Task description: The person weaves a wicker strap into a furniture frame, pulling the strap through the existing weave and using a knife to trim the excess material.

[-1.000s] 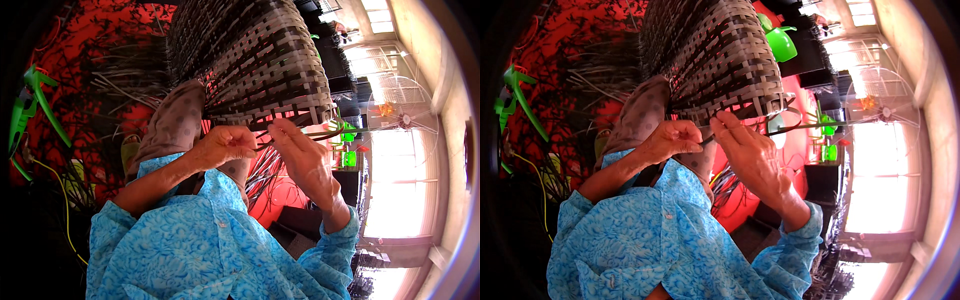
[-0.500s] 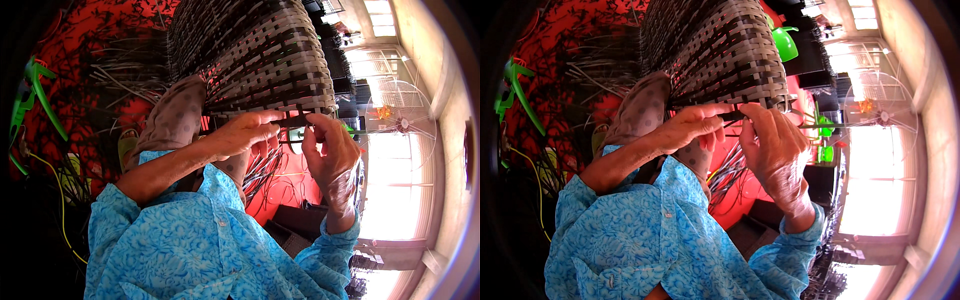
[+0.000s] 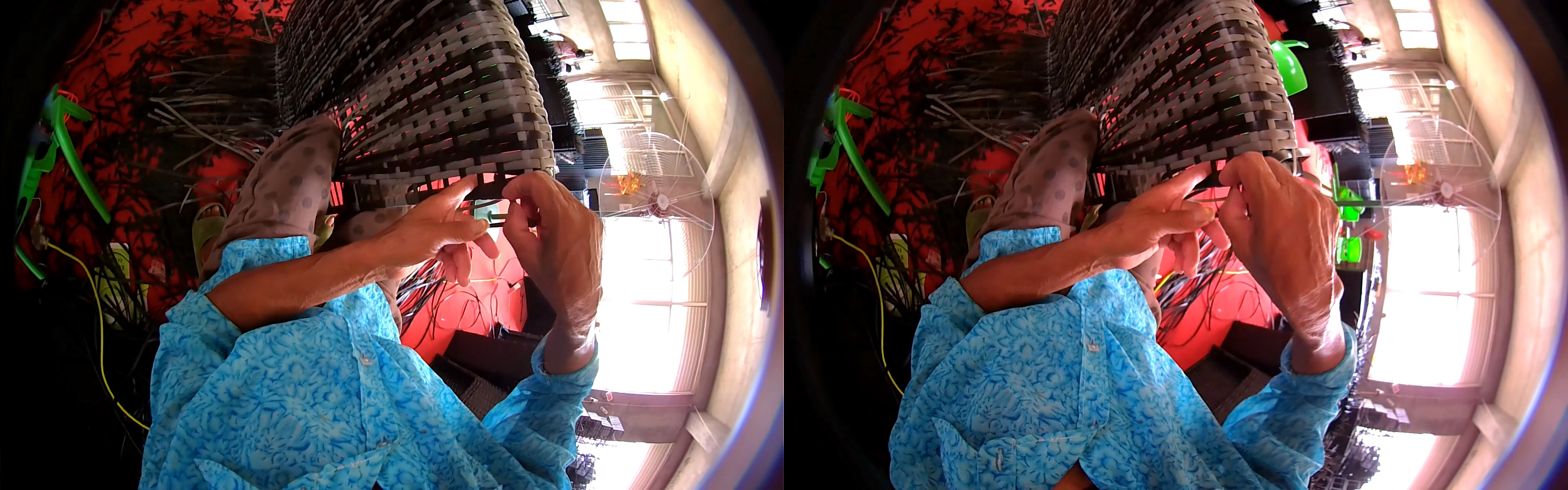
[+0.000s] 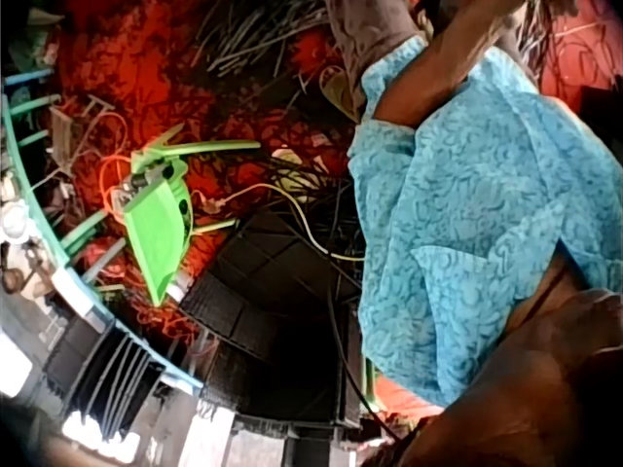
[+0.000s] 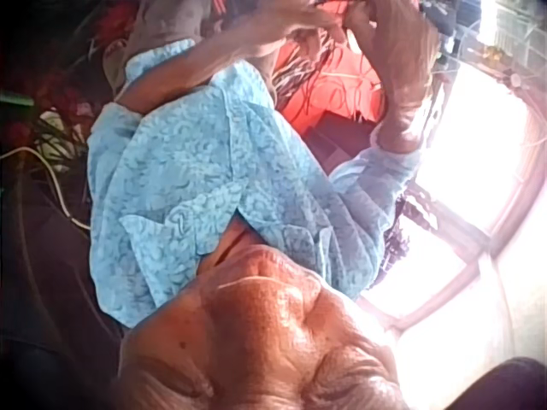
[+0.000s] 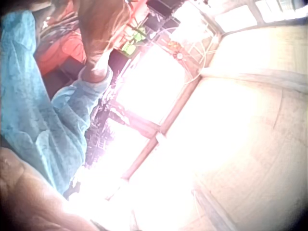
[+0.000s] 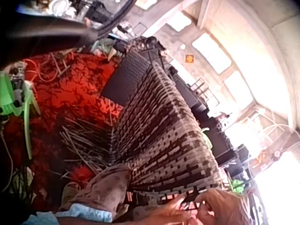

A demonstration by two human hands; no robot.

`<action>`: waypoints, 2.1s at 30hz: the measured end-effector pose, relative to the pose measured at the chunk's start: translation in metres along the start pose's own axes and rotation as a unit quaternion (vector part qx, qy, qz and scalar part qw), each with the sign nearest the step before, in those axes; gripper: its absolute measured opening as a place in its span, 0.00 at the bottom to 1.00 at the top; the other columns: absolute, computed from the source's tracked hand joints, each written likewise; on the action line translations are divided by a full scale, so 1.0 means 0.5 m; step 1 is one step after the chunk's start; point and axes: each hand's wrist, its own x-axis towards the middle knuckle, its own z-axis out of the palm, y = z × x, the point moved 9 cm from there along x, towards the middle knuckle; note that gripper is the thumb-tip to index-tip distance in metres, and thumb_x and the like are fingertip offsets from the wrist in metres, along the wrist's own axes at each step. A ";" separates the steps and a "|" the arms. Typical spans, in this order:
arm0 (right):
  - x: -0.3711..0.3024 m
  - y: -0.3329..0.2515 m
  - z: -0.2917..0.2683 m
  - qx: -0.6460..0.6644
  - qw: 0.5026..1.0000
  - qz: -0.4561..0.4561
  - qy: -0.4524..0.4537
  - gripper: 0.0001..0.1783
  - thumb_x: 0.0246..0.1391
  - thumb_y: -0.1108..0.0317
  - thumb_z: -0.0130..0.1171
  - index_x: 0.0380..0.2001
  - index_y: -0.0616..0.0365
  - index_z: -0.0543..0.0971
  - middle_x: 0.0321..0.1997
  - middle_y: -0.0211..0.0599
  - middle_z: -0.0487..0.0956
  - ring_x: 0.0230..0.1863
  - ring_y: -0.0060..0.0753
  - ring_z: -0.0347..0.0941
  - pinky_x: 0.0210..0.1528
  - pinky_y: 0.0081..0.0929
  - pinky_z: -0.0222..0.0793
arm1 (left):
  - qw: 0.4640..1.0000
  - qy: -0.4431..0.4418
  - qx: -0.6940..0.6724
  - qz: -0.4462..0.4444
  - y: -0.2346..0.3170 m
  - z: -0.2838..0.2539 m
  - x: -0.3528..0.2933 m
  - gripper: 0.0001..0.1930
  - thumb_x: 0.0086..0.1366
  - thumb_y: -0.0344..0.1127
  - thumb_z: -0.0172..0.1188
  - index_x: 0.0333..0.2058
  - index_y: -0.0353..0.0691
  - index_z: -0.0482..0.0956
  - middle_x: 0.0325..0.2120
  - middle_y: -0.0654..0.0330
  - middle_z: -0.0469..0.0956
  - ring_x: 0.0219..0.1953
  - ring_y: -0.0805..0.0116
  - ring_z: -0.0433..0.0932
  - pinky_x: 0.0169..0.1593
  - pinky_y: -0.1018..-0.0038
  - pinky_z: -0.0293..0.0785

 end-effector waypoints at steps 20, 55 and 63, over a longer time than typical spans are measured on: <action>0.045 -0.023 0.016 -0.105 0.988 -0.112 -0.035 0.04 0.48 0.68 0.58 0.27 0.55 0.79 0.28 0.35 0.78 0.28 0.43 0.75 0.29 0.35 0.69 | 0.999 0.016 0.015 0.032 -0.013 -0.012 0.021 0.40 0.67 0.40 0.50 0.64 0.35 0.32 0.33 0.48 0.78 0.19 0.66 0.77 0.22 0.73 0.74; 0.043 -0.035 0.053 -0.143 0.981 -0.132 -0.020 0.09 0.45 0.72 0.55 0.34 0.51 0.76 0.31 0.30 0.76 0.36 0.35 0.73 0.33 0.33 0.70 | 0.962 0.221 -0.153 0.045 -0.025 -0.128 0.023 0.08 0.58 0.35 0.63 0.32 0.40 0.76 0.24 0.60 0.78 0.19 0.75 0.74 0.23 0.81 0.70; 0.002 0.046 -0.008 -0.001 0.992 -0.078 0.101 0.27 0.33 0.67 0.70 0.44 0.50 0.78 0.53 0.31 0.71 0.51 0.39 0.68 0.50 0.34 0.66 | 0.955 0.288 0.029 0.060 0.077 -0.289 -0.121 0.06 0.58 0.35 0.60 0.30 0.41 0.76 0.23 0.60 0.78 0.17 0.75 0.73 0.23 0.78 0.71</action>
